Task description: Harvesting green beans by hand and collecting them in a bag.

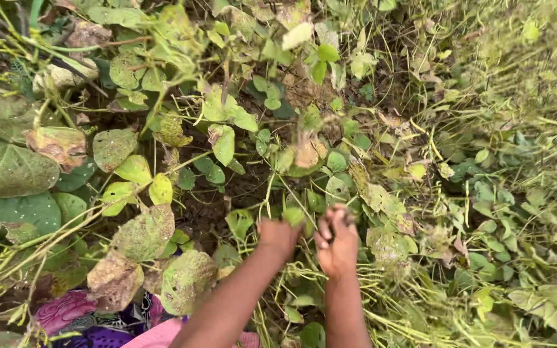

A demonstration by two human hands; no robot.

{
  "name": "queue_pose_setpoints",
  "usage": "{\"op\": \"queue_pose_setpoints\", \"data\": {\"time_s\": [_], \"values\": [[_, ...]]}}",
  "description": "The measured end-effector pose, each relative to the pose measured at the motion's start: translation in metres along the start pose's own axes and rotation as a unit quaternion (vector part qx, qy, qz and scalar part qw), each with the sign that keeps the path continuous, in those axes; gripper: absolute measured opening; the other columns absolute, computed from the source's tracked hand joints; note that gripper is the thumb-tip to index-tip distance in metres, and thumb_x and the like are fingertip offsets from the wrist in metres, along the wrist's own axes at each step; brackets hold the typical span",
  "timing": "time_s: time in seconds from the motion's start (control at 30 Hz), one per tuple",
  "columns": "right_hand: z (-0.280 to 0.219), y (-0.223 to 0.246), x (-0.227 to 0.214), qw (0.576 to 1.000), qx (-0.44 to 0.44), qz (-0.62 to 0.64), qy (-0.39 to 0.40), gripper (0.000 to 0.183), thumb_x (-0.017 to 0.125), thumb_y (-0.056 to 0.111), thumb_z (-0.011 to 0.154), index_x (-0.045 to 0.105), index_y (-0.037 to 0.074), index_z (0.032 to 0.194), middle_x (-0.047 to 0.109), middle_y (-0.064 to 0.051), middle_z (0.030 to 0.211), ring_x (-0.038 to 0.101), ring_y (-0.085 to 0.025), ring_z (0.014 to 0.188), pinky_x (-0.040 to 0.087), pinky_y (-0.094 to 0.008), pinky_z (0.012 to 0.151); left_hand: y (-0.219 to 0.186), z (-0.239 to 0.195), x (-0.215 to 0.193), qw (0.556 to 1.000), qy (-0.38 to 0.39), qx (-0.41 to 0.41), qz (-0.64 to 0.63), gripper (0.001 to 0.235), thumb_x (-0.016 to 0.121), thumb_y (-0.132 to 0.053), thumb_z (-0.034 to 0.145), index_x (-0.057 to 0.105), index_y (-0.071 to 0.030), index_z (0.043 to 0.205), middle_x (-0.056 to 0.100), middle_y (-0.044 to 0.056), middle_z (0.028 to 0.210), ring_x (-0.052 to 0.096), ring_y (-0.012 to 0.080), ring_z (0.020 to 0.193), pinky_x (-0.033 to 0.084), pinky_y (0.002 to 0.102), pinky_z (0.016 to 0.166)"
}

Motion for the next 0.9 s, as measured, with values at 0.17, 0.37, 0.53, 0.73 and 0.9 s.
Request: {"op": "queue_pose_setpoints", "data": {"time_s": [0.17,0.37,0.53,0.73,0.9], "values": [[0.07,0.015,0.059,0.918,0.005,-0.363,-0.161,0.022,0.067,0.023,0.1,0.071,0.013,0.119,0.058,-0.001,0.072,0.039,-0.009,0.048,0.031,-0.029,0.043,0.02,0.021,0.031,0.999,-0.025,0.038,0.018,0.056,0.066,-0.019,0.096,0.049,-0.017,0.149,0.071,0.011,0.11,0.069,0.0261,0.101,0.047,0.047,0.092],[0.209,-0.075,0.026,0.419,0.039,-0.905,0.072,0.026,0.073,0.029,0.091,0.078,0.006,0.101,0.073,-0.02,0.104,0.068,-0.033,0.089,0.057,-0.045,0.084,0.072,-0.002,0.013,0.992,-0.121,0.002,-0.033,0.027,0.062,-0.015,0.097,0.071,-0.014,0.122,0.072,0.012,0.112,0.069,0.0259,0.104,0.048,0.047,0.094],[0.254,-0.124,0.014,0.43,0.073,-0.89,0.13,0.032,0.068,0.022,0.094,0.069,0.004,0.119,0.074,-0.022,0.114,0.074,-0.032,0.098,0.058,-0.043,0.092,0.112,-0.007,0.036,0.983,-0.151,-0.003,-0.109,0.028,0.065,-0.006,0.086,0.074,-0.01,0.112,0.069,0.012,0.122,0.068,0.0284,0.107,0.051,0.05,0.094],[0.29,-0.158,-0.032,0.256,0.086,-0.949,0.162,0.036,0.051,0.027,0.098,0.062,0.014,0.13,0.062,-0.019,0.132,0.069,-0.031,0.1,0.057,-0.046,0.085,0.12,-0.008,0.037,0.976,-0.178,0.023,-0.124,0.039,0.069,0.001,0.075,0.073,-0.006,0.113,0.066,0.017,0.129,0.069,0.0288,0.104,0.054,0.047,0.089],[0.271,-0.172,-0.016,0.305,0.081,-0.943,0.108,0.03,0.046,0.022,0.102,0.068,0.01,0.119,0.069,-0.019,0.116,0.074,-0.03,0.091,0.063,-0.045,0.077,0.134,-0.028,0.03,0.979,-0.153,-0.001,-0.133,0.037,0.068,-0.001,0.079,0.069,-0.007,0.115,0.069,0.012,0.115,0.067,0.0305,0.104,0.052,0.049,0.094]]}}
Point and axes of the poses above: each hand's wrist, its own z-axis towards the middle knuckle, its own x-axis out of the palm, y = z × x, the point moved 3 cm from there along z, towards the middle knuckle
